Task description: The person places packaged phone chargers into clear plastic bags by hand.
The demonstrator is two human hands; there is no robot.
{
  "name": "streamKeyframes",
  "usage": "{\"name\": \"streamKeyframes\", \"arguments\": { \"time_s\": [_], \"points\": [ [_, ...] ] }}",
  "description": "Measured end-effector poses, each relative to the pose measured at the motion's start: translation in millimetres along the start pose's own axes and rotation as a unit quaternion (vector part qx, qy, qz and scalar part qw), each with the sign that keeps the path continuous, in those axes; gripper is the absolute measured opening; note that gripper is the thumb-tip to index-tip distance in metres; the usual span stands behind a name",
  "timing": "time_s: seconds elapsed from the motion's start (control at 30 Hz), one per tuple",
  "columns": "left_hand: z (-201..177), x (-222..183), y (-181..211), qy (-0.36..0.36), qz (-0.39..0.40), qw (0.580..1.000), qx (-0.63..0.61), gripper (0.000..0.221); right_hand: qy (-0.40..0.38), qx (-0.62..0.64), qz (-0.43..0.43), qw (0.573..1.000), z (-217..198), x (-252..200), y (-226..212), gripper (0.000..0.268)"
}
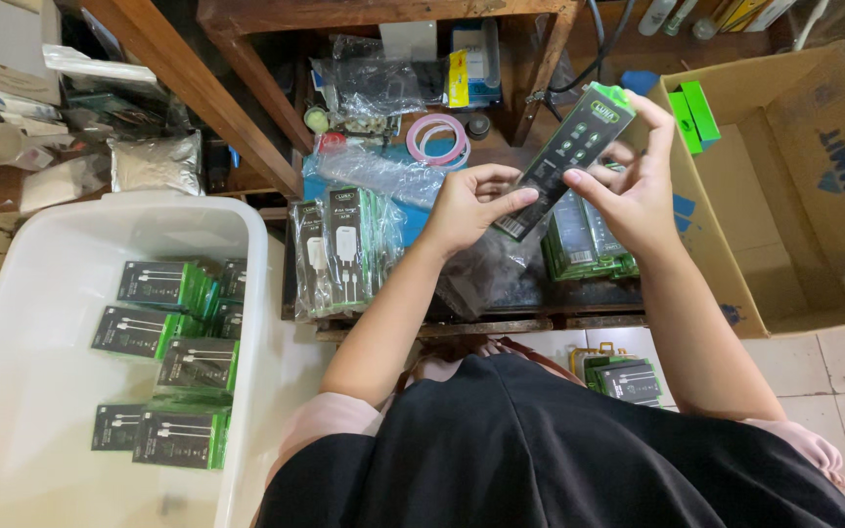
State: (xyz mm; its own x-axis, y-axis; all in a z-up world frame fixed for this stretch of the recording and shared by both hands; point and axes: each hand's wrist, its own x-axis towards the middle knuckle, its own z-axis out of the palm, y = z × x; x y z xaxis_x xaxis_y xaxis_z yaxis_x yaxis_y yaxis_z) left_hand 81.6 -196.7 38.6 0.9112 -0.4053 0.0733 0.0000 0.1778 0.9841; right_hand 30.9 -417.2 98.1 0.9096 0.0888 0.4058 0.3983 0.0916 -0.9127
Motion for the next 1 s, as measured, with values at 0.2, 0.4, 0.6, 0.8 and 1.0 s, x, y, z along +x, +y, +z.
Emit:
{"name": "streamKeyframes", "arguments": {
  "time_s": [0.2, 0.4, 0.6, 0.8, 1.0],
  "points": [
    [0, 1, -5, 0.013, -0.038, 0.999, -0.036, 0.034, 0.027, 0.015, 0.108, 0.994, -1, 5, 2, 0.067],
    [-17, -13, 27, -0.138, -0.007, 0.988, 0.062, 0.072, 0.065, 0.021, 0.115, 0.991, -10, 12, -1, 0.065],
    [-15, -12, 33, -0.147, -0.092, 0.985, 0.004, 0.092, 0.038, 0.022, 0.104, 0.994, -16, 15, -1, 0.063],
    [-14, -1, 14, -0.116, -0.115, 0.985, -0.048, 0.08, -0.003, -0.01, 0.141, 0.99, -13, 5, 8, 0.066],
    [-6, 7, -5, -0.122, -0.011, 0.992, -0.008, 0.076, -0.062, 0.018, 0.195, 0.979, -6, -8, 36, 0.064]
  ]
}}
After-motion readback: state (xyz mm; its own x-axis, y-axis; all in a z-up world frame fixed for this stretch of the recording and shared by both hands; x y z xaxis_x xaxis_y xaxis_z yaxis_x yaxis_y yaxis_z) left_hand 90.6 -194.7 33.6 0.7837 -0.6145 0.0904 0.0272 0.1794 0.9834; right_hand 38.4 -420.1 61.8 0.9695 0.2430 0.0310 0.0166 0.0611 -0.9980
